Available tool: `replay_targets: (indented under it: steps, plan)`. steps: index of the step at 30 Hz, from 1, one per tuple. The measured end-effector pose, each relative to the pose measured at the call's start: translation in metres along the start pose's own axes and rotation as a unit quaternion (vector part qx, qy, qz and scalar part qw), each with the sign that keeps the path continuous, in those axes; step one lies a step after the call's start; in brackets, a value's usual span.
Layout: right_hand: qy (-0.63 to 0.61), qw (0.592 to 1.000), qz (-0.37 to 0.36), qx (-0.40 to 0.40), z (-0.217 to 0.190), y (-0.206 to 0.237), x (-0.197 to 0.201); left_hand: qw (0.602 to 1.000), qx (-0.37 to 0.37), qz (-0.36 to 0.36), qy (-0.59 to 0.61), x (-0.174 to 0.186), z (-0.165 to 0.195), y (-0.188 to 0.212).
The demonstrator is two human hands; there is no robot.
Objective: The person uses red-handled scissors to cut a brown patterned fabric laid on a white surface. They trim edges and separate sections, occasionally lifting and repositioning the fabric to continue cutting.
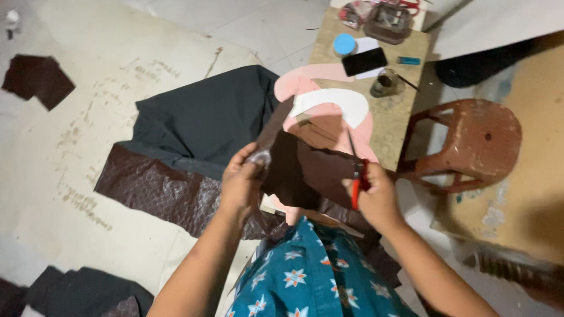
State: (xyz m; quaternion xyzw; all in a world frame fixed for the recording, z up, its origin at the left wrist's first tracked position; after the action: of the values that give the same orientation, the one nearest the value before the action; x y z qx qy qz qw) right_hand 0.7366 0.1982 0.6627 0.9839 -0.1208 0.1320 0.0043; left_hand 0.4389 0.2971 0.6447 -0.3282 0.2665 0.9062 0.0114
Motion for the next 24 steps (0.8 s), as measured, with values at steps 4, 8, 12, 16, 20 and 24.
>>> replay_targets:
  steps: [4, 8, 12, 16, 20, 24]
  plan:
    - [0.116, 0.986, 0.11, 0.041, 0.013, 0.018, 0.083, 0.996, 0.019, -0.055, -0.074, -0.007, 0.004, 0.025]
    - [0.274, 0.939, 0.207, 0.002, 0.027, 0.075, 0.169, 0.978, -0.008, -0.051, -0.2, -0.018, 0.004, 0.034]
    - [0.375, 0.884, 0.278, -0.028, 0.038, 0.147, 0.204, 0.972, 0.017, -0.041, -0.231, -0.033, 0.003, 0.034]
    - [0.387, 0.87, 0.293, -0.088, 0.085, 0.2, 0.188, 0.97, -0.005, -0.116, -0.212, -0.063, 0.007, 0.04]
    - [0.284, 0.922, 0.217, -0.146, 0.138, 0.209, 0.149, 0.946, -0.074, -0.212, -0.234, -0.086, 0.033, 0.052]
    - [0.055, 0.958, 0.204, -0.196, 0.138, 0.145, 0.116, 0.941, -0.047, -0.298, -0.155, -0.088, 0.078, 0.062]
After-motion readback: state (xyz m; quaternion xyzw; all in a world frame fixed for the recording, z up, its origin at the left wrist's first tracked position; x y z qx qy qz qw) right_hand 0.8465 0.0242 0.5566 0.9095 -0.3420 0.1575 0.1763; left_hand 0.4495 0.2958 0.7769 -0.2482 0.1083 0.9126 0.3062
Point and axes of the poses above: each hand's wrist, its own y-axis away from the middle knuckle, its own x-axis out of the back of the hand, z = x × y, the point moved 7 cm from there along -y, towards the middle knuckle, and after that the axes turned 6 degrees about x, right-handed, at the moved point
